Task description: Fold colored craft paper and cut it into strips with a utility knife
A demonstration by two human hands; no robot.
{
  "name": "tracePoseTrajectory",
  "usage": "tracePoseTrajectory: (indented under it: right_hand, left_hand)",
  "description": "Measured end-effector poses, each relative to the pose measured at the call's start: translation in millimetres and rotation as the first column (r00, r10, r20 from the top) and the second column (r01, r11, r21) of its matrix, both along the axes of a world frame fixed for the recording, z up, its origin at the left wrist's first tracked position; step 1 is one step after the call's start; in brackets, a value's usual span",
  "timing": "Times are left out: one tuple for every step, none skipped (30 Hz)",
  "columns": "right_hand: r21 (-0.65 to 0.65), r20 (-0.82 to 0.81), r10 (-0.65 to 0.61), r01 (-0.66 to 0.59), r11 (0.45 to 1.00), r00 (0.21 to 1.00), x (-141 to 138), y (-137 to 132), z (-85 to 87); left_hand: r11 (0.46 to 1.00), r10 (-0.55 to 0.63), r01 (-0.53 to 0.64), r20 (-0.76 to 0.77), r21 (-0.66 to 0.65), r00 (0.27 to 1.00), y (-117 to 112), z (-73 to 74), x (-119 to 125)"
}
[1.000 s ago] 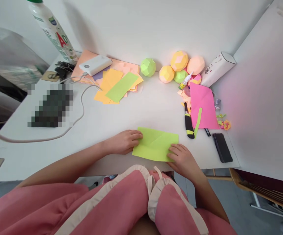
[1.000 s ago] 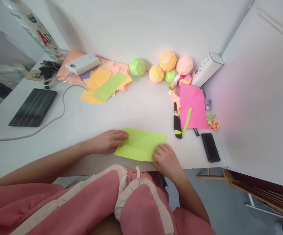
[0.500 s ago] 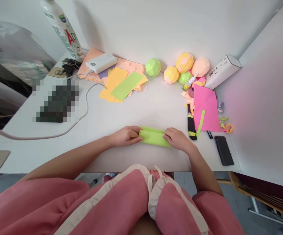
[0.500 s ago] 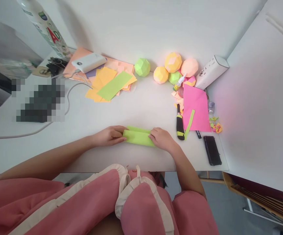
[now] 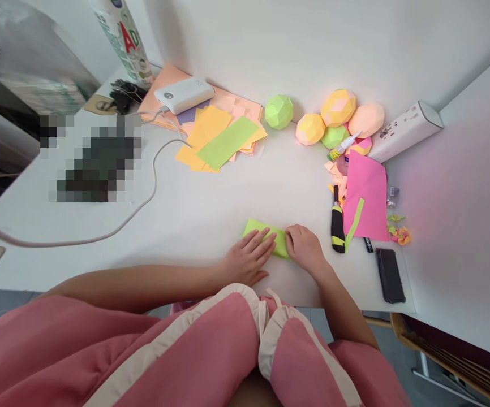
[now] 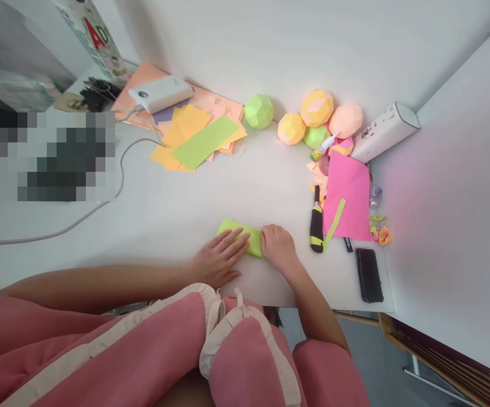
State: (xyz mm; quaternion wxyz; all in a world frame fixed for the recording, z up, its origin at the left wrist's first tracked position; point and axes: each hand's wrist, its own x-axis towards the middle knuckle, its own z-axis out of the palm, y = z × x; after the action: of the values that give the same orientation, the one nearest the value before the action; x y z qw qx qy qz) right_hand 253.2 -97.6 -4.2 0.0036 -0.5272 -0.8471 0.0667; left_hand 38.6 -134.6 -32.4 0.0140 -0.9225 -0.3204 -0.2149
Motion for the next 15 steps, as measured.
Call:
tracePoseTrajectory:
  right_hand:
    - [0.034,-0.009,0.009,-0.009,0.999,1.000,1,-1,-1.6]
    - [0.069,-0.021,0.024,-0.022,0.997,0.999,1,-1,-3.1]
    - [0.101,-0.031,0.040,-0.037,0.994,0.999,2,-1,-4.2]
    - [0.125,-0.034,0.057,-0.053,0.991,0.998,3,-1,-5.2]
    - [0.137,-0.028,0.076,-0.072,0.988,0.997,4,0,-6.0]
    - [0.141,-0.014,0.096,-0.093,0.986,0.995,6,1,-6.6]
    - [0.141,0.005,0.117,-0.117,0.983,0.993,7,2,-7.0]
    - [0.139,0.027,0.138,-0.141,0.980,0.990,8,2,-7.3]
    - [0.137,0.046,0.156,-0.161,0.977,0.987,8,3,-7.5]
    - [0.133,0.058,0.169,-0.176,0.975,0.984,9,3,-7.4]
    - [0.126,0.067,0.176,-0.184,0.975,0.982,9,3,-7.0]
    - [0.114,0.073,0.177,-0.185,0.976,0.981,9,3,-6.4]
    - [0.097,0.080,0.175,-0.182,0.978,0.981,9,3,-5.4]
    - [0.077,0.088,0.169,-0.176,0.981,0.982,8,3,-4.2]
    - [0.056,0.099,0.162,-0.168,0.984,0.982,7,3,-2.9]
  left_hand:
    - [0.999,0.004,-0.006,-0.036,-0.054,0.999,-2,-3.6,3]
    - [0.995,0.009,-0.015,-0.061,-0.099,0.998,-4,-7.4,4]
    - [0.991,0.016,-0.026,-0.074,-0.131,0.997,-4,-10.7,4]
    - [0.988,0.021,-0.033,-0.082,-0.150,0.996,-4,-13.6,3]
    - [0.987,0.019,-0.032,-0.083,-0.155,0.996,-4,-15.7,2]
    - [0.988,0.015,-0.027,-0.079,-0.150,0.997,-4,-17.2,1]
    - [0.989,0.014,-0.025,-0.075,-0.143,0.997,-4,-18.2,-1]
    - [0.990,0.018,-0.028,-0.073,-0.136,0.997,-4,-19.0,-2]
    - [0.991,0.021,-0.029,-0.069,-0.127,0.997,-3,-19.7,-2]
    - [0.993,0.021,-0.028,-0.062,-0.116,0.998,-3,-20.4,-3]
    - [0.995,0.019,-0.024,-0.046,-0.100,0.999,-3,-21.4,-3]
    - [0.997,0.013,-0.015,-0.026,-0.081,1.000,-2,-22.6,-3]
    - [0.998,0.007,-0.007,-0.005,-0.062,1.000,-2,-23.9,-3]
    - [0.999,0.005,-0.004,0.015,-0.044,1.000,-2,-25.3,-3]
    - [1.000,0.008,-0.008,0.034,-0.027,0.999,-1,-26.6,-3]
